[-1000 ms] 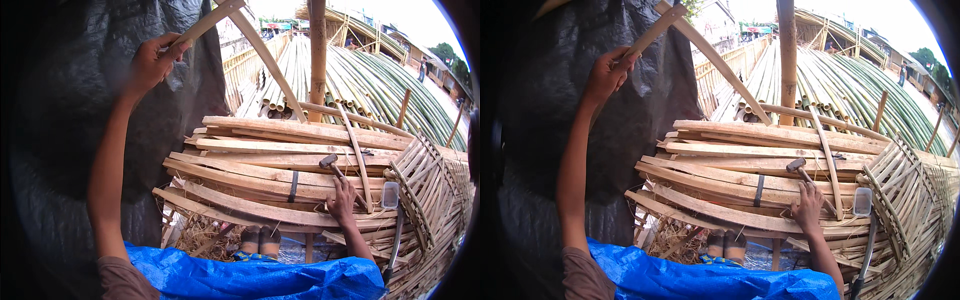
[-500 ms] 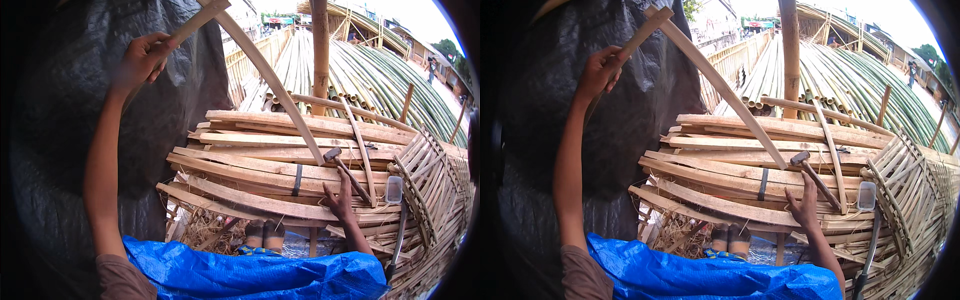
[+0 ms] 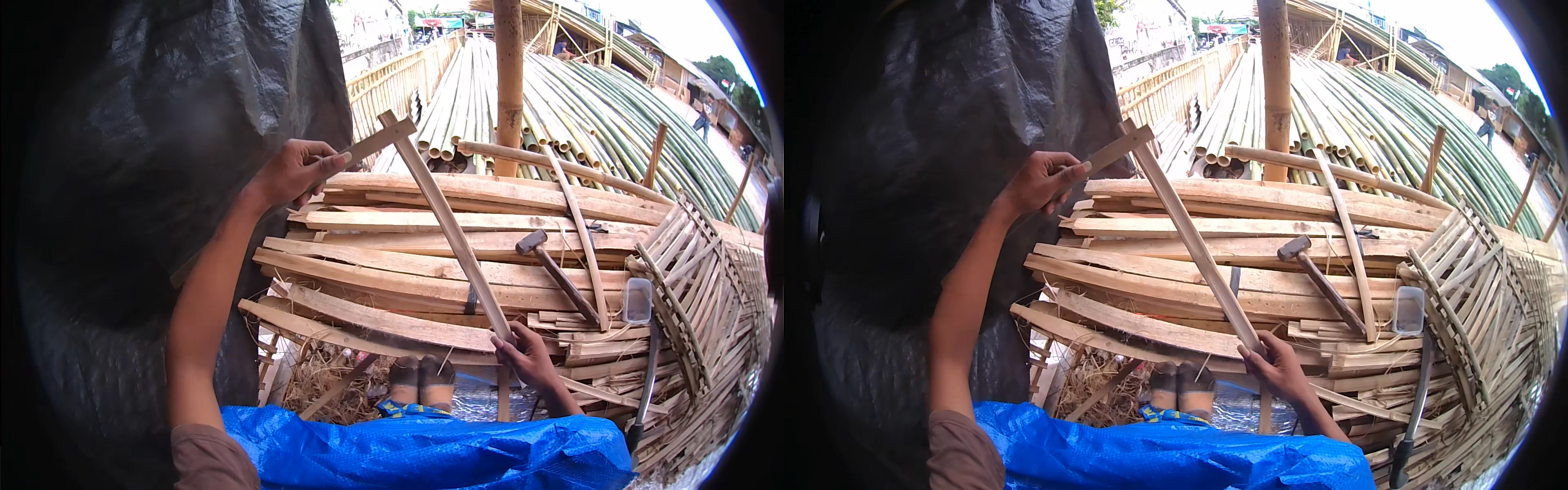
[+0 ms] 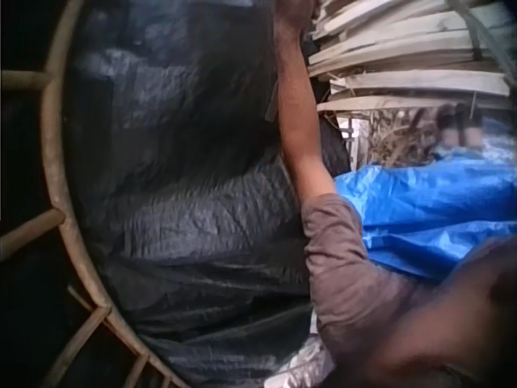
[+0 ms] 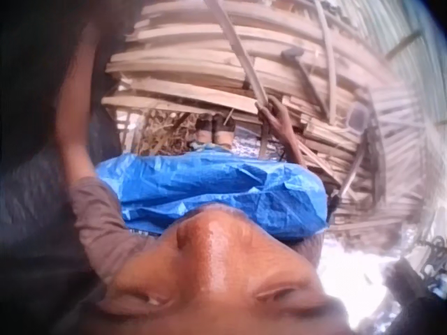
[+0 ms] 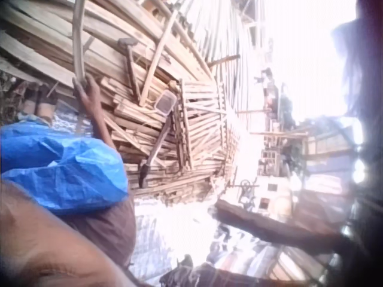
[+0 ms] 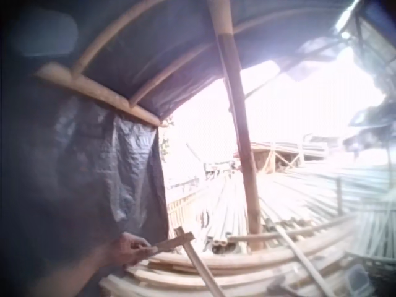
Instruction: The person constructs a wooden frame by placing a thin bamboo slat against a stack of wood and hammering it into place.
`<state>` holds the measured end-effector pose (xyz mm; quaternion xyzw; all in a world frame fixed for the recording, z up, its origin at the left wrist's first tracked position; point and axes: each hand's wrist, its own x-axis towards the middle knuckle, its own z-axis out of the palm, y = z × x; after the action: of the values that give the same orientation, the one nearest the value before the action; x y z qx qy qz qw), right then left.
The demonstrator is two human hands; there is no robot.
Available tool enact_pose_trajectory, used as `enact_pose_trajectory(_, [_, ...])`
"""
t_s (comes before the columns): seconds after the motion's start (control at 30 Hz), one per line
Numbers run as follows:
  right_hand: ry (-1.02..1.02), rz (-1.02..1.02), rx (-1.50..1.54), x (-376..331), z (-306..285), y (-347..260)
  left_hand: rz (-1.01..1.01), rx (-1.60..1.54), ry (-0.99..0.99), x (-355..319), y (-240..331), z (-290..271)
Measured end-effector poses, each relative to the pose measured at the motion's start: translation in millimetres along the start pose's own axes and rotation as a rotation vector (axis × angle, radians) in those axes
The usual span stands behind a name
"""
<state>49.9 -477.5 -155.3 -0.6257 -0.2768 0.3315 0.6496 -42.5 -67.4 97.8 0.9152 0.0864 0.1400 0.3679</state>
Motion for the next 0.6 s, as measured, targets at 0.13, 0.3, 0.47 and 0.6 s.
enact_pose_trajectory(0.13, [0.138,0.018,-0.039,-13,9,22,-0.064,-0.065,-0.015,-3,-31,35])
enact_pose_trajectory(0.3, [0.151,0.061,-0.030,-24,12,36,-0.133,0.080,-0.013,-6,-54,57])
enact_pose_trajectory(0.47, [0.146,0.039,-0.017,-28,23,45,-0.121,0.141,0.000,-5,-59,58])
enact_pose_trajectory(0.6, [0.133,0.086,0.030,-33,29,44,-0.126,0.166,0.019,-10,-53,57])
